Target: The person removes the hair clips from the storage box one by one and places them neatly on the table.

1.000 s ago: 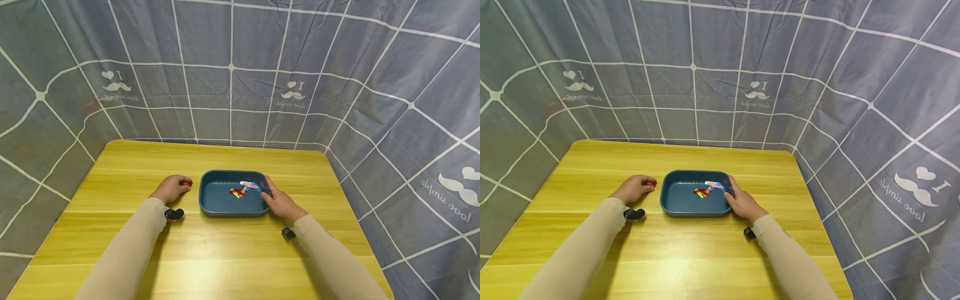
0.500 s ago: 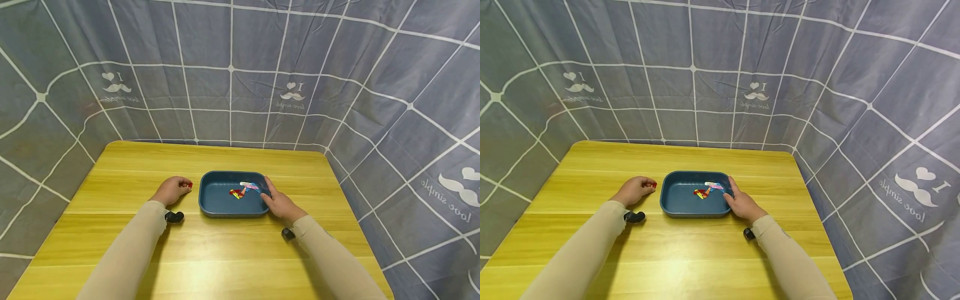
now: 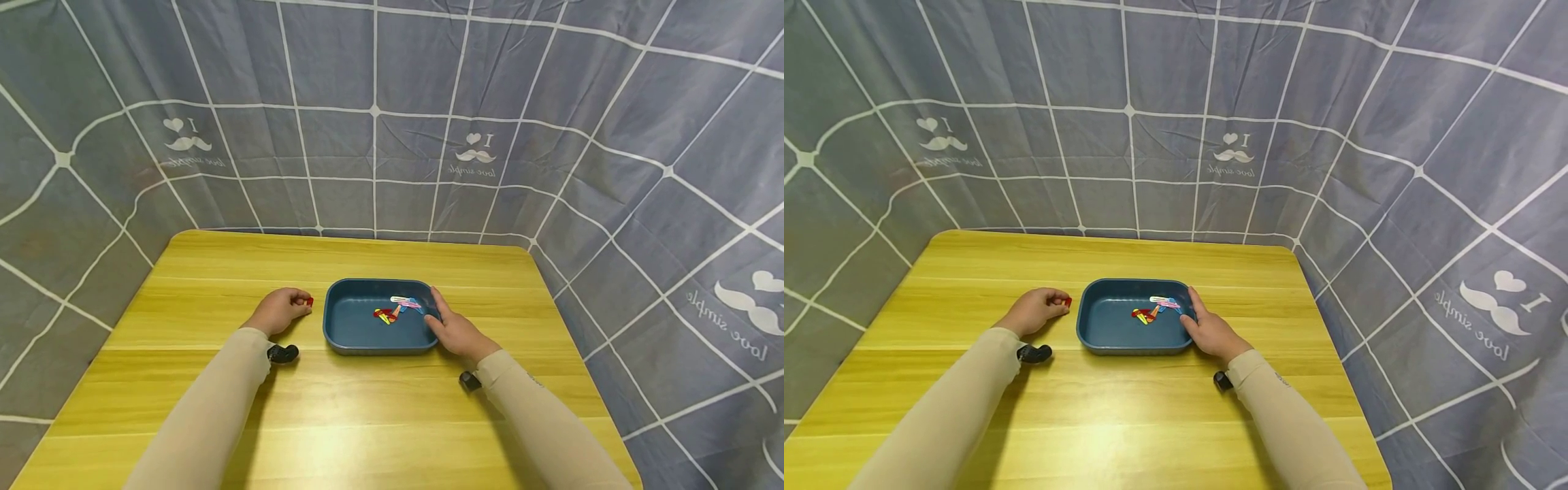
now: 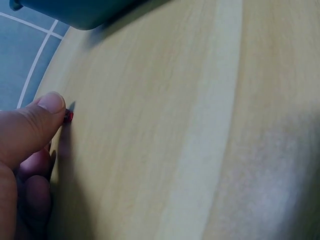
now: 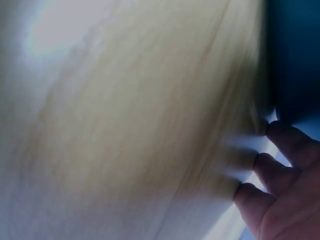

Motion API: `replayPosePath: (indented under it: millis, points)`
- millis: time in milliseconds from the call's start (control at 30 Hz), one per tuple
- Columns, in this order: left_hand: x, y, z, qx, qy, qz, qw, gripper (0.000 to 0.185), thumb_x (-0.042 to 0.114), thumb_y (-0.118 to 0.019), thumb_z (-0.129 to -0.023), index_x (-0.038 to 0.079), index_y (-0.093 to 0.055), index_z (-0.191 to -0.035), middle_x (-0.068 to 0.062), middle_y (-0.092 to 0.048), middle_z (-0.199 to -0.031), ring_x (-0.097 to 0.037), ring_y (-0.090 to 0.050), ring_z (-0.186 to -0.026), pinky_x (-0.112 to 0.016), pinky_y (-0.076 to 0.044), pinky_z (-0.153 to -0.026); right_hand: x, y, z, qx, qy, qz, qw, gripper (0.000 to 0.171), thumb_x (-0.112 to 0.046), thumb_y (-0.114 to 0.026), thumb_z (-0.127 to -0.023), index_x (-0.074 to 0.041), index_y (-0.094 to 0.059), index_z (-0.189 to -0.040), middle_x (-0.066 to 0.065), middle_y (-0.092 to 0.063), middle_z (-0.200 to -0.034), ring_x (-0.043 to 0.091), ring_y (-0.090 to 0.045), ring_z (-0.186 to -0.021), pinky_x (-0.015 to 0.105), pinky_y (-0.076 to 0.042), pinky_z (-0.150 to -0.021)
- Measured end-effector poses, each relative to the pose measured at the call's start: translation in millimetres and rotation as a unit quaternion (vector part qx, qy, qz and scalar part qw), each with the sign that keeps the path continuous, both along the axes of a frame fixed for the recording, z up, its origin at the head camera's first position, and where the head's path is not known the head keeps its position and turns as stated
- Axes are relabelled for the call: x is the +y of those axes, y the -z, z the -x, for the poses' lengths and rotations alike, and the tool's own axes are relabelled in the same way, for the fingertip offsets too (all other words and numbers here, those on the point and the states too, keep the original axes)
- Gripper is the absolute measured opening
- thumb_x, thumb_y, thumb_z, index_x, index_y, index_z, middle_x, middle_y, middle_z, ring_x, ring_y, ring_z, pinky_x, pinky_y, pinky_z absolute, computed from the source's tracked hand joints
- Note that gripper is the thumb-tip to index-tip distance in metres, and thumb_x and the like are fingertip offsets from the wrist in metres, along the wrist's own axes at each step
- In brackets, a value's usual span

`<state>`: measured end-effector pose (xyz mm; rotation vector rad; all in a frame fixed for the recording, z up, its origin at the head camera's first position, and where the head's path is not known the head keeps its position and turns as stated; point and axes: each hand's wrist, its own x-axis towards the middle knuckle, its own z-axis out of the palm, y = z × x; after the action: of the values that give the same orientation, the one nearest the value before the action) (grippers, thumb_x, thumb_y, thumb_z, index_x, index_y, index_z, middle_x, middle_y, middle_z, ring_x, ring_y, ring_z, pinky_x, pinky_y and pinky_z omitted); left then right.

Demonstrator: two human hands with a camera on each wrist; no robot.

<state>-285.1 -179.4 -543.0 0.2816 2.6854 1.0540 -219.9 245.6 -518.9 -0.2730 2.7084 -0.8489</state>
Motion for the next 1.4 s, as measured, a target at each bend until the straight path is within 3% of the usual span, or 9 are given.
replayPosePath:
  millis: [233,400,533,733,1033,1267,1400]
  points:
    - [-7,-0.3,0.7,-0.016,-0.018,-0.042,0.9988,0.05,0.028,-0.071,-0.103,0.001,-0.061,-0.144,-0.015,-0.069,-0.124,-0.03,-0.064,-0.114,-0.051,-0.049,-0.109,-1,-1.5,0.6,0.0,-0.001,0.0,1.0,0.076,-0.045,-0.041,-0.113,-0.024,0.003,-0.171,0.028,-0.047,-0.158,0.046,-0.056,-0.139,0.06,-0.04,-0.119]
    - [-10,-9.1,-0.8,-0.015,-0.036,-0.074,0.9965,0.055,0.029,-0.066,-0.106,-0.001,-0.054,-0.15,-0.019,-0.068,-0.125,-0.032,-0.065,-0.112,-0.049,-0.05,-0.106,-3,-2.5,1.0,-0.002,-0.005,-0.002,1.0,0.076,-0.047,-0.04,-0.113,-0.024,0.004,-0.171,0.028,-0.049,-0.157,0.046,-0.058,-0.137,0.06,-0.041,-0.119]
    - [-10,-21.3,0.5,0.007,-0.045,-0.087,0.9952,0.056,0.03,-0.063,-0.108,0.001,-0.049,-0.154,-0.019,-0.066,-0.123,-0.033,-0.067,-0.107,-0.043,-0.054,-0.095,-3,-1.1,1.7,-0.002,-0.005,0.0,1.0,0.075,-0.044,-0.04,-0.114,-0.023,0.003,-0.171,0.029,-0.051,-0.156,0.046,-0.06,-0.135,0.061,-0.041,-0.118]
    - [6,-50.5,6.1,0.034,-0.05,-0.112,0.9918,0.054,0.034,-0.065,-0.107,0.01,-0.053,-0.154,-0.013,-0.064,-0.125,-0.033,-0.062,-0.115,-0.033,-0.053,-0.089,-1,-1.4,0.9,-0.001,-0.001,-0.001,1.0,0.076,-0.048,-0.04,-0.113,-0.023,0.003,-0.171,0.028,-0.051,-0.156,0.045,-0.059,-0.136,0.06,-0.041,-0.119]
    - [53,-86.7,4.6,0.041,0.03,-0.126,0.9908,0.046,0.028,-0.067,-0.105,0.011,-0.06,-0.147,-0.015,-0.067,-0.137,-0.033,-0.065,-0.122,-0.053,-0.053,-0.106,-1,0.6,1.4,-0.003,0.005,-0.005,1.0,0.077,-0.047,-0.041,-0.113,-0.023,0.002,-0.171,0.028,-0.049,-0.158,0.046,-0.057,-0.138,0.059,-0.04,-0.12]
    - [88,-97.6,1.6,0.03,0.096,-0.118,0.988,0.042,0.025,-0.07,-0.103,0.011,-0.064,-0.143,-0.017,-0.068,-0.137,-0.032,-0.067,-0.123,-0.05,-0.056,-0.106,-1,-0.3,0.3,-0.002,0.006,-0.002,1.0,0.076,-0.045,-0.042,-0.113,-0.026,0.003,-0.171,0.028,-0.049,-0.157,0.046,-0.057,-0.138,0.059,-0.04,-0.12]
    - [106,-99.0,2.5,0.022,0.128,-0.089,0.9875,0.041,0.025,-0.07,-0.103,0.012,-0.066,-0.142,-0.012,-0.07,-0.134,-0.029,-0.067,-0.123,-0.048,-0.055,-0.107,0,-1.2,0.3,-0.003,0.004,0.0,1.0,0.075,-0.045,-0.041,-0.113,-0.026,0.004,-0.171,0.028,-0.049,-0.157,0.046,-0.057,-0.138,0.059,-0.04,-0.12]
